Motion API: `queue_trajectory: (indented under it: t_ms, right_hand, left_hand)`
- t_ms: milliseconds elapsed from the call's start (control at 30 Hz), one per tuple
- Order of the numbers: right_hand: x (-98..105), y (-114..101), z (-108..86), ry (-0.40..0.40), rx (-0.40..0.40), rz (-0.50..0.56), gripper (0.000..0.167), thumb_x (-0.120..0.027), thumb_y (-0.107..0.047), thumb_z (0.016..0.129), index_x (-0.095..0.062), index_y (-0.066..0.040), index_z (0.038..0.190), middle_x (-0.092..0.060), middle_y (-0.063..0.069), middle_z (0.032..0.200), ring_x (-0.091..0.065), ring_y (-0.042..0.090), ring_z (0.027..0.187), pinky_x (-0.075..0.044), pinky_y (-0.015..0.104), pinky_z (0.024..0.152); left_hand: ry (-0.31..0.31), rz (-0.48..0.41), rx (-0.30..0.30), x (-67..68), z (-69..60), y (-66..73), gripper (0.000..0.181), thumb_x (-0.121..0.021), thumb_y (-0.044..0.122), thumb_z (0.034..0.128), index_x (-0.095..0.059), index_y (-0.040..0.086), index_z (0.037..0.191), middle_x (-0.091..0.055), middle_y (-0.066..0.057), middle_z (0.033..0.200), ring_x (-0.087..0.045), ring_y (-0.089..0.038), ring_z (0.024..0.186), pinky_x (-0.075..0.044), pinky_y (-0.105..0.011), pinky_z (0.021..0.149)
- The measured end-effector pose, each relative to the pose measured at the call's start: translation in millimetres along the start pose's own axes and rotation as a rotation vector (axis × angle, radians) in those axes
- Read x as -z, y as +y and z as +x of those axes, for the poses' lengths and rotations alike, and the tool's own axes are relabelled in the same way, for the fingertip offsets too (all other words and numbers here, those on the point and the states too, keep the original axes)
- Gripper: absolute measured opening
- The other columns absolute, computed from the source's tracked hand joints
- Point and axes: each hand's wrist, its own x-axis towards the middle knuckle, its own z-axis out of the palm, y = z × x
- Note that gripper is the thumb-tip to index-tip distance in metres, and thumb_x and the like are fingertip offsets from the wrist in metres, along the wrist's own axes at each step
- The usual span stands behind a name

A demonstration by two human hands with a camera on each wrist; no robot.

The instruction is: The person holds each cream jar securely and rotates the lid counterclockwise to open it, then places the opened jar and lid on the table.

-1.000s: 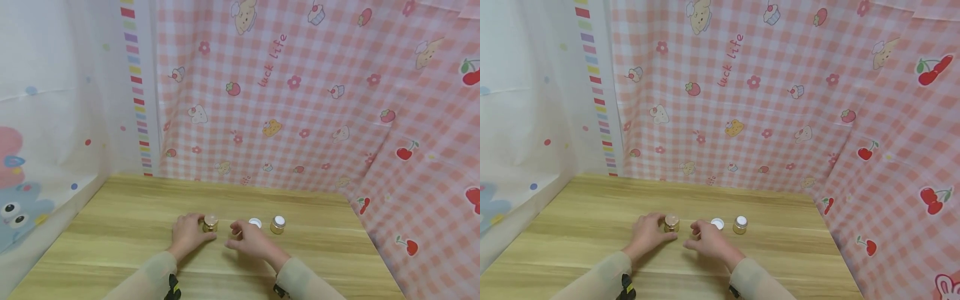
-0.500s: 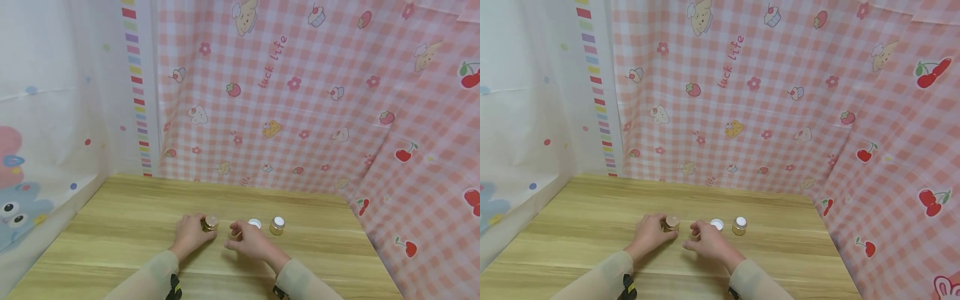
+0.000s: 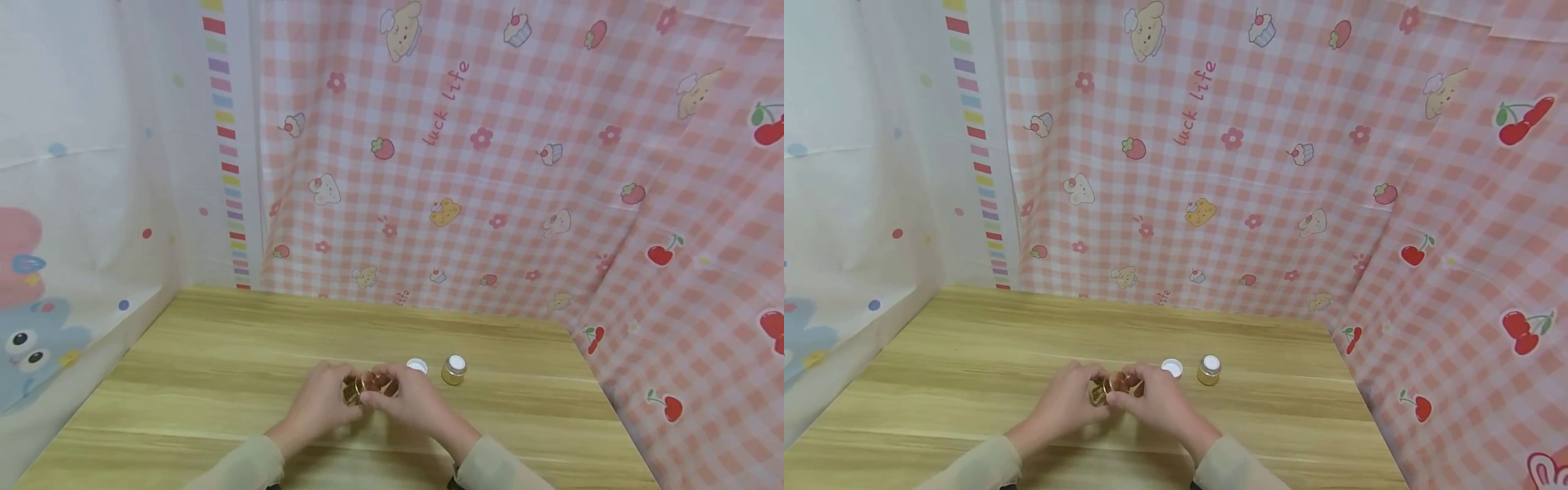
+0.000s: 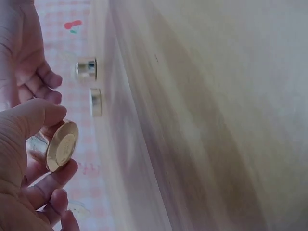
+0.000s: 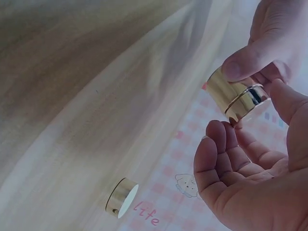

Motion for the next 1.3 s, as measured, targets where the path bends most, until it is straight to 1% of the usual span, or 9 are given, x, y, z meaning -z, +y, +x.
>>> queue_trajectory:
  t_ms: [67,233,367,500,633,833,933,1100,1300]
  right_hand:
    - [-0.3,-0.4,-1.8,0.012,0.019,-0.011,0.033,-0.08,-0.043,0.096,-0.076,-0.018,0.118,-0.077,-0.005,0.102,-0.065,0.005,0.085,-0.055,0.023,0.071]
    - [0.7,-0.5,-6.6,0.011,0.031,0.011,0.044,-0.08,-0.043,0.096,-0.075,-0.01,0.124,-0.079,-0.002,0.101,-0.067,0.005,0.084,-0.055,0.023,0.071]
    - [2.9,-0.4,-9.8,-0.013,0.011,0.071,0.047,-0.078,-0.042,0.098,-0.074,-0.006,0.128,-0.077,-0.001,0.102,-0.068,0.007,0.088,-0.056,0.023,0.074]
    - [5.3,-1.6,-11.4,-0.024,-0.005,0.13,0.042,-0.078,-0.041,0.099,-0.073,-0.007,0.124,-0.075,-0.001,0.101,-0.066,0.009,0.088,-0.055,0.023,0.074]
    - [6.8,-4.9,-13.3,-0.011,-0.005,0.151,0.042,-0.077,-0.04,0.099,-0.071,-0.005,0.123,-0.073,0.0,0.102,-0.065,0.01,0.088,-0.055,0.022,0.074]
    - [4.3,-10.2,-17.9,0.028,-0.024,0.156,0.042,-0.078,-0.04,0.098,-0.071,-0.006,0.121,-0.072,0.0,0.101,-0.064,0.011,0.088,-0.054,0.022,0.073]
    - [0.6,-10.2,-21.6,0.034,-0.03,0.158,0.043,-0.078,-0.043,0.098,-0.071,-0.007,0.121,-0.072,-0.001,0.1,-0.064,0.009,0.088,-0.055,0.021,0.074]
    - [-5.0,-6.4,-27.9,0.029,-0.033,0.193,0.046,-0.077,-0.043,0.098,-0.07,-0.007,0.124,-0.072,-0.001,0.104,-0.065,0.009,0.092,-0.057,0.02,0.081]
    - [-10.3,-2.0,-33.4,0.039,-0.051,0.238,0.048,-0.078,-0.04,0.099,-0.072,-0.002,0.126,-0.076,0.003,0.104,-0.068,0.011,0.088,-0.058,0.021,0.076]
  left_hand:
    - [0.014,0.004,-0.022,1.7,-3.6,3.7,0.038,-0.098,0.027,0.0652,-0.079,0.02,0.098,-0.074,0.013,0.084,-0.055,-0.008,0.083,-0.046,-0.031,0.078]
    - [0.011,-0.014,-0.029,7.6,-10.3,9.6,0.035,-0.097,0.028,0.0672,-0.08,0.024,0.098,-0.077,0.015,0.089,-0.052,-0.005,0.084,-0.043,-0.028,0.08]
    - [-0.008,-0.037,-0.042,13.1,-13.8,11.6,0.033,-0.096,0.027,0.0699,-0.078,0.026,0.098,-0.078,0.013,0.099,-0.055,-0.005,0.092,-0.045,-0.033,0.085]
    - [-0.003,-0.043,-0.066,16.4,-16.4,13.8,0.035,-0.096,0.027,0.0742,-0.08,0.023,0.105,-0.08,0.008,0.108,-0.058,-0.009,0.1,-0.048,-0.04,0.092]
    - [0.037,0.0,-0.088,16.7,-19.9,17.9,0.045,-0.098,0.028,0.0747,-0.079,0.017,0.114,-0.08,0.005,0.113,-0.061,-0.015,0.106,-0.049,-0.045,0.096]
    - [0.14,0.128,-0.162,16.4,-24.9,22.8,0.056,-0.102,0.032,0.067,-0.079,0.015,0.115,-0.081,0.007,0.108,-0.062,-0.011,0.1,-0.047,-0.035,0.088]
    - [0.166,0.15,-0.184,15.5,-29.4,23.5,0.055,-0.103,0.032,0.0652,-0.08,0.016,0.112,-0.081,0.008,0.105,-0.061,-0.01,0.097,-0.046,-0.034,0.086]
    - [0.174,0.119,-0.161,13.5,-36.0,25.6,0.05,-0.103,0.03,0.067,-0.08,0.019,0.11,-0.081,0.009,0.103,-0.063,-0.011,0.097,-0.046,-0.036,0.087]
    - [0.157,0.104,-0.131,11.9,-42.8,27.8,0.051,-0.101,0.029,0.0689,-0.08,0.017,0.113,-0.081,0.008,0.108,-0.064,-0.012,0.102,-0.043,-0.035,0.087]
